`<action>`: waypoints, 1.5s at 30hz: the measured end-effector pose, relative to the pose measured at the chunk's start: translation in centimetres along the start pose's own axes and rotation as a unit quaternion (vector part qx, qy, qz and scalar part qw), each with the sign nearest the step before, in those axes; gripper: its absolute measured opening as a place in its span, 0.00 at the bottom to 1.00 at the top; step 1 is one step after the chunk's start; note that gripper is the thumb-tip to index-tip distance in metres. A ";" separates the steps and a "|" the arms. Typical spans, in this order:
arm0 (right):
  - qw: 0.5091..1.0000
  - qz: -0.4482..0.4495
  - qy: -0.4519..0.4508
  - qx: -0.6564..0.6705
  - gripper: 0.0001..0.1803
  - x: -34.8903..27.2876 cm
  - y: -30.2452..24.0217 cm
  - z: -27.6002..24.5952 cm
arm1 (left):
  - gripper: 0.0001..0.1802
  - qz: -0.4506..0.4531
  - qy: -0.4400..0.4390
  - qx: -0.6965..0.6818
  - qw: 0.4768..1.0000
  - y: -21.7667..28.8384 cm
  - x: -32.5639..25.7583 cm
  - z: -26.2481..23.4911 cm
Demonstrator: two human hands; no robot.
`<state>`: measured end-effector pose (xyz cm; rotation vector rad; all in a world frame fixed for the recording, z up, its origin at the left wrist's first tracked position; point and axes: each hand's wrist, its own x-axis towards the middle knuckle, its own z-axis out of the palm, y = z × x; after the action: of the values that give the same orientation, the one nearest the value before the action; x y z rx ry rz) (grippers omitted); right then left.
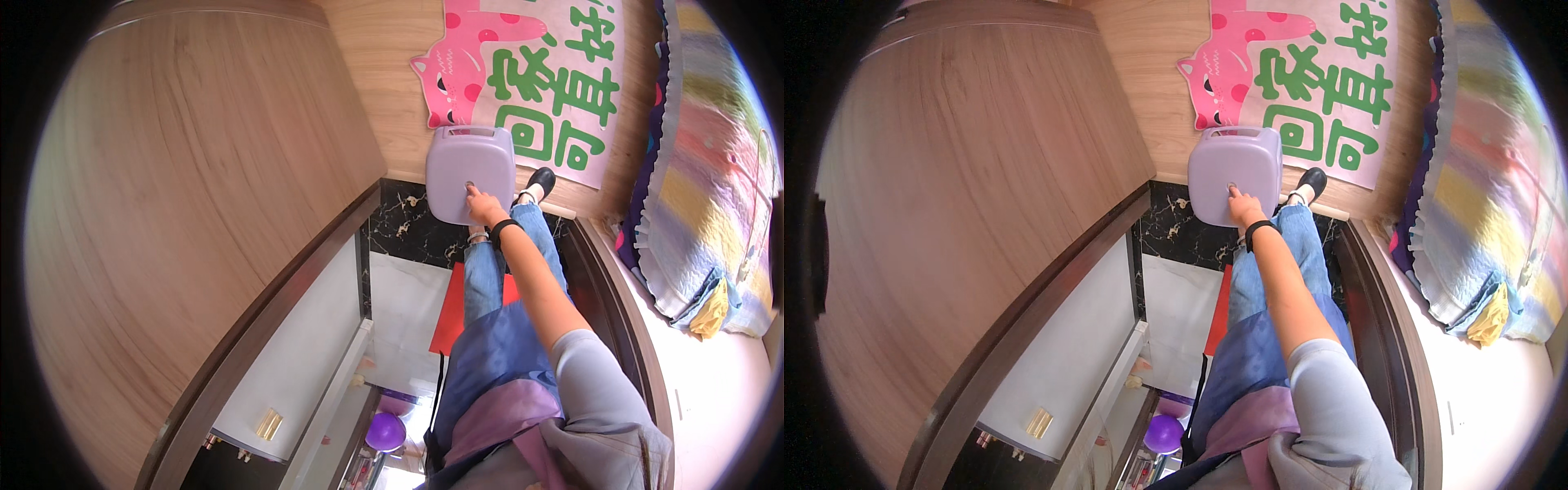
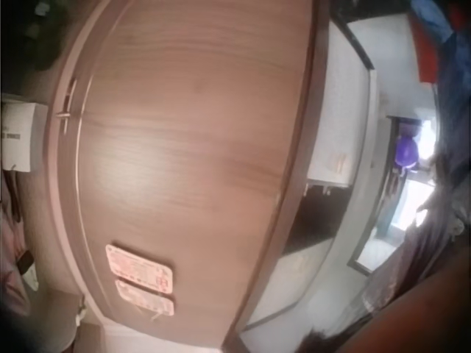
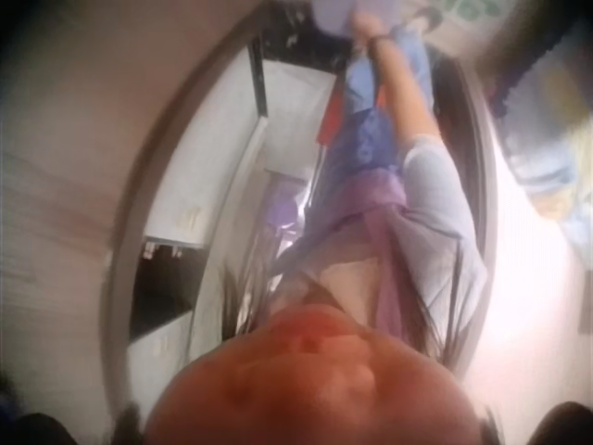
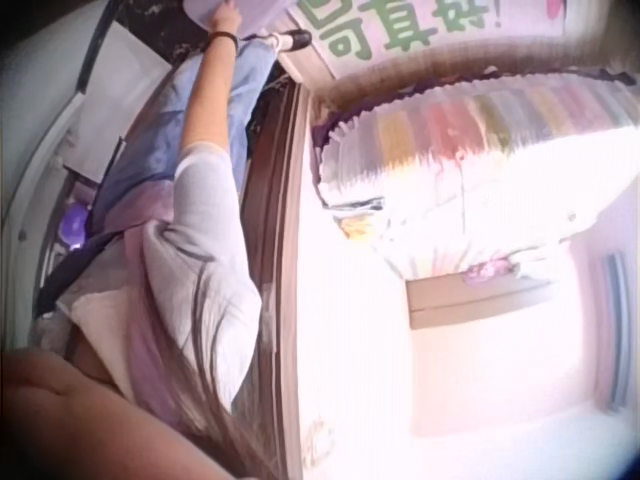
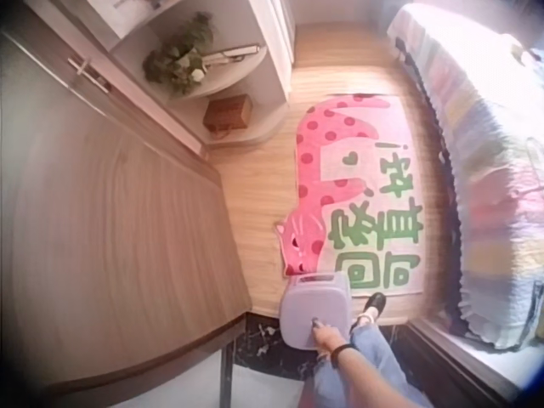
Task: The person connects several sections of a pink plastic rod together, wipes one section with a cloth over a sink, and then holds the assembled rod while standing in a bedroom.
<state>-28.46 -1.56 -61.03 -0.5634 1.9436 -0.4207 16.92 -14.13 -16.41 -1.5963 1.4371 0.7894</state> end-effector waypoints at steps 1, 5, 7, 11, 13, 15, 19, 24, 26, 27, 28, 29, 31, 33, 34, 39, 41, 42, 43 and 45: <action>1.000 0.016 -0.010 0.001 0.18 0.2 0.3 0.0 | 0.09 0.004 -0.001 0.000 1.000 0.3 0.2 0.4; 0.999 0.021 -0.040 -0.029 0.19 -0.1 -1.2 -0.7 | 0.09 0.014 0.011 -0.001 1.000 0.7 0.4 0.9; 0.996 0.023 -0.071 -0.055 0.20 -0.2 -1.0 -1.1 | 0.09 0.020 0.015 0.001 1.000 1.0 0.7 1.2; 0.992 -0.020 -0.028 -0.124 0.19 -1.1 -0.2 0.4 | 0.09 0.028 0.023 0.009 0.999 1.5 1.4 1.7; 0.988 -0.023 -0.043 -0.147 0.19 -0.7 -1.9 1.2 | 0.09 0.028 0.036 0.008 0.999 1.4 1.5 1.5; 0.994 0.090 -0.023 -0.057 0.18 0.9 2.8 3.0 | 0.09 0.050 0.017 0.018 0.998 3.5 4.1 2.9; 0.996 0.081 -0.014 0.033 0.18 -0.6 2.9 3.0 | 0.09 0.058 0.028 0.019 0.998 4.9 6.0 2.9; 0.985 0.056 0.133 0.092 0.15 -6.3 3.5 -0.7 | 0.09 0.092 0.040 0.011 0.995 6.4 7.2 3.6; 0.987 0.053 0.087 0.127 0.19 -8.2 5.1 -3.5 | 0.09 0.108 0.039 0.014 0.993 7.9 8.1 4.1; 0.981 0.047 0.124 0.143 0.16 -9.3 6.1 -4.9 | 0.09 0.119 0.039 0.016 0.992 9.1 8.6 4.6; 0.972 0.048 0.167 0.157 0.12 -10.6 8.3 -6.3 | 0.09 0.136 0.026 0.018 0.990 10.8 9.3 5.4; 0.970 0.058 0.159 0.173 0.14 -11.8 8.4 -8.0 | 0.09 0.142 0.030 0.023 0.989 11.5 9.2 5.4; 0.966 0.067 0.162 0.188 0.15 -15.0 7.5 -11.2 | 0.09 0.144 0.040 0.029 0.988 12.1 8.8 5.2; 0.942 0.036 0.202 0.267 0.14 -18.6 7.7 -14.4 | 0.09 0.150 0.039 0.038 0.987 13.9 8.4 5.7; 0.937 0.040 0.224 0.264 0.14 -20.6 8.1 -15.9 | 0.09 0.156 0.037 0.046 0.986 15.1 8.2 6.0; 0.912 0.027 0.297 0.283 0.20 -29.2 10.9 -20.4 | 0.09 0.208 0.014 0.087 0.974 21.2 7.1 6.8; 0.895 0.031 0.338 0.291 0.24 -32.6 11.1 -22.6 | 0.09 0.232 0.006 0.106 0.967 23.2 7.0 6.9; 0.884 0.039 0.359 0.297 0.29 -34.7 11.3 -23.3 | 0.09 0.248 -0.001 0.117 0.962 24.8 6.8 6.9; 0.877 0.046 0.370 0.305 0.29 -36.4 11.2 -24.0 | 0.09 0.266 -0.006 0.129 0.955 25.6 6.9 6.6; 0.863 0.011 0.405 0.304 0.38 -39.5 12.3 -26.8 | 0.09 0.324 -0.016 0.155 0.933 28.6 7.6 6.1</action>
<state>-40.82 31.80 -26.93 0.0924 2.4012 -1.3659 -9.72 -12.39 -30.57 -0.8588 1.9850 0.8856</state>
